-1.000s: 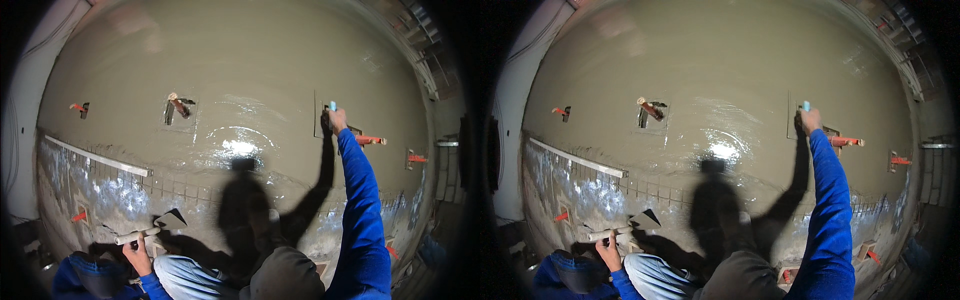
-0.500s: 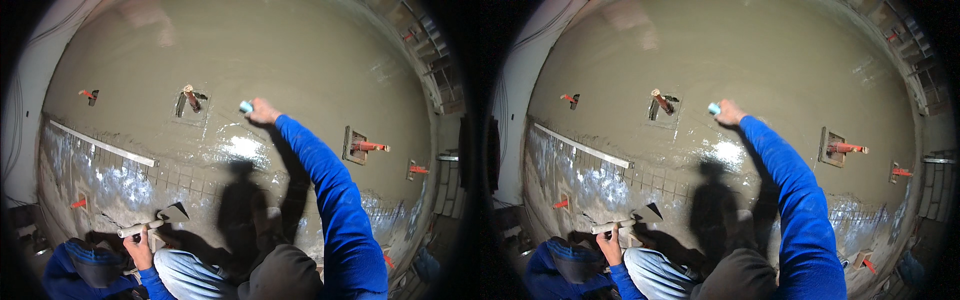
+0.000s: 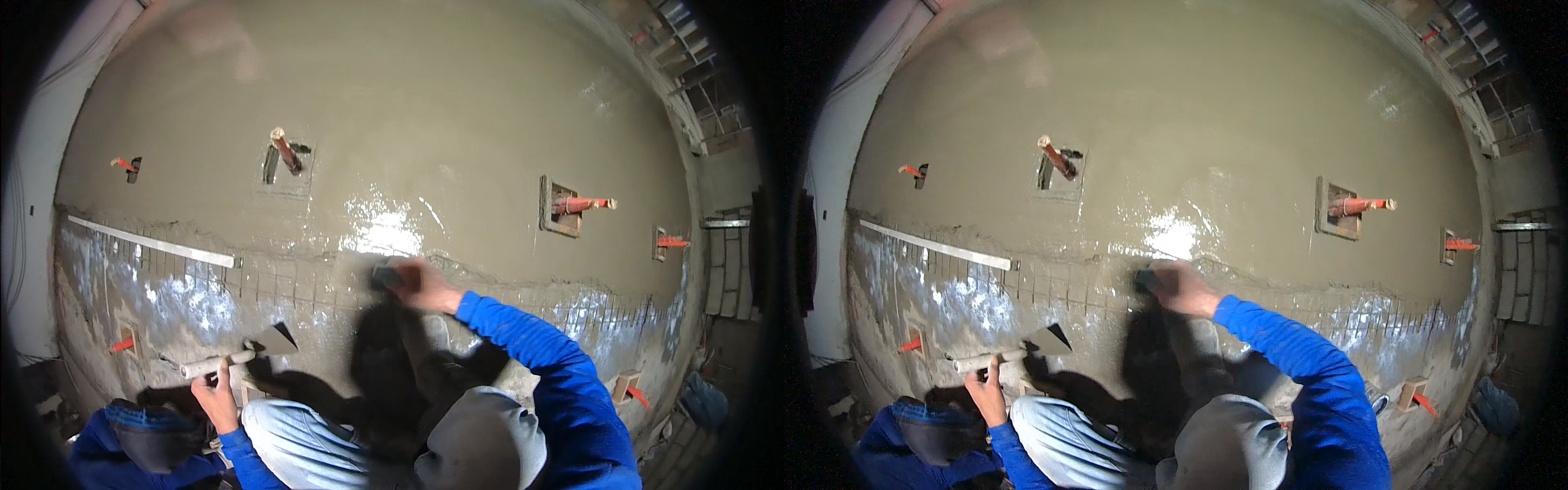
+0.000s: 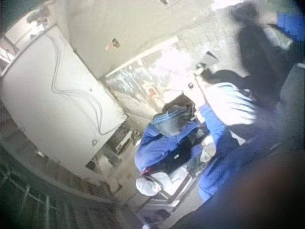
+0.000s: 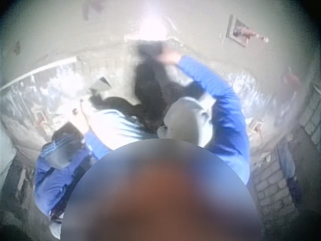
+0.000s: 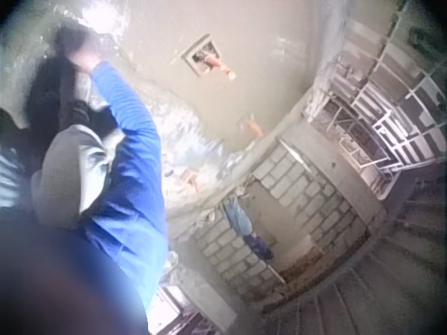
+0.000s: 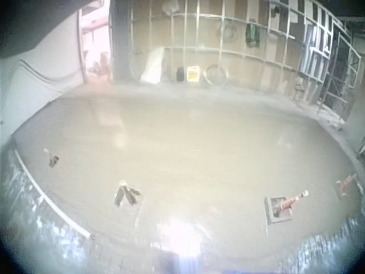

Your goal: The person smooths freshly poured concrete on a floor using a hand trowel. They move across the wet surface, leveling and finishing the concrete around embedded red pipes and square access boxes.

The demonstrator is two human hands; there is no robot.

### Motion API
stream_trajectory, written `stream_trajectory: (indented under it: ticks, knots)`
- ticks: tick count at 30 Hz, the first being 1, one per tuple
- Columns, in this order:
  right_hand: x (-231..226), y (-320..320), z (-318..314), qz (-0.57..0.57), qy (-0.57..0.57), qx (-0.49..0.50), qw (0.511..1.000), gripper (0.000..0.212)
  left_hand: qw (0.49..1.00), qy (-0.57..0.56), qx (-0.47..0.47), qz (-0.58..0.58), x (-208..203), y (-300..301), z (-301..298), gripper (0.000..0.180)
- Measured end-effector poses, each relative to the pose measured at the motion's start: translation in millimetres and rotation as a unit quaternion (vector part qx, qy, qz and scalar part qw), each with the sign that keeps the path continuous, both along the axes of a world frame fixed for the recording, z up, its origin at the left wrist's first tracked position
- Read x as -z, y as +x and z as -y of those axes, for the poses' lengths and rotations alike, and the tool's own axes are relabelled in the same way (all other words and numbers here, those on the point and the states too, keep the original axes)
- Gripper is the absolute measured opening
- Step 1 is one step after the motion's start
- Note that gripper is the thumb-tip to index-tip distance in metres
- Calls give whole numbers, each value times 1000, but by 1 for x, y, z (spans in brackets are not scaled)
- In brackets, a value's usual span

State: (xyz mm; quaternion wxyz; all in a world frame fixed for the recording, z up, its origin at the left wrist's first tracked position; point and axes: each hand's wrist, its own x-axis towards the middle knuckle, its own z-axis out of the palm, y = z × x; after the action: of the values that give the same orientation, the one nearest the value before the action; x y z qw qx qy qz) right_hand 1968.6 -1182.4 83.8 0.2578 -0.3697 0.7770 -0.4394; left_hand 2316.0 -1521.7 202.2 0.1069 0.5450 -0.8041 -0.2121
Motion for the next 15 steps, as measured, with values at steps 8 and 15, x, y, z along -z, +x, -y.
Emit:
stream_trajectory:
  ticks: [8, 15]
  knots:
    - [-50, -39, -60, -72, 38, 57, 995, 25, 999, -3, 35, 1, -5, -16, -9, 43]
    - [4, -84, -210, 66, 169, 506, 843, 21, 998, 7, 35, -46, -2, -2, -1, 37]
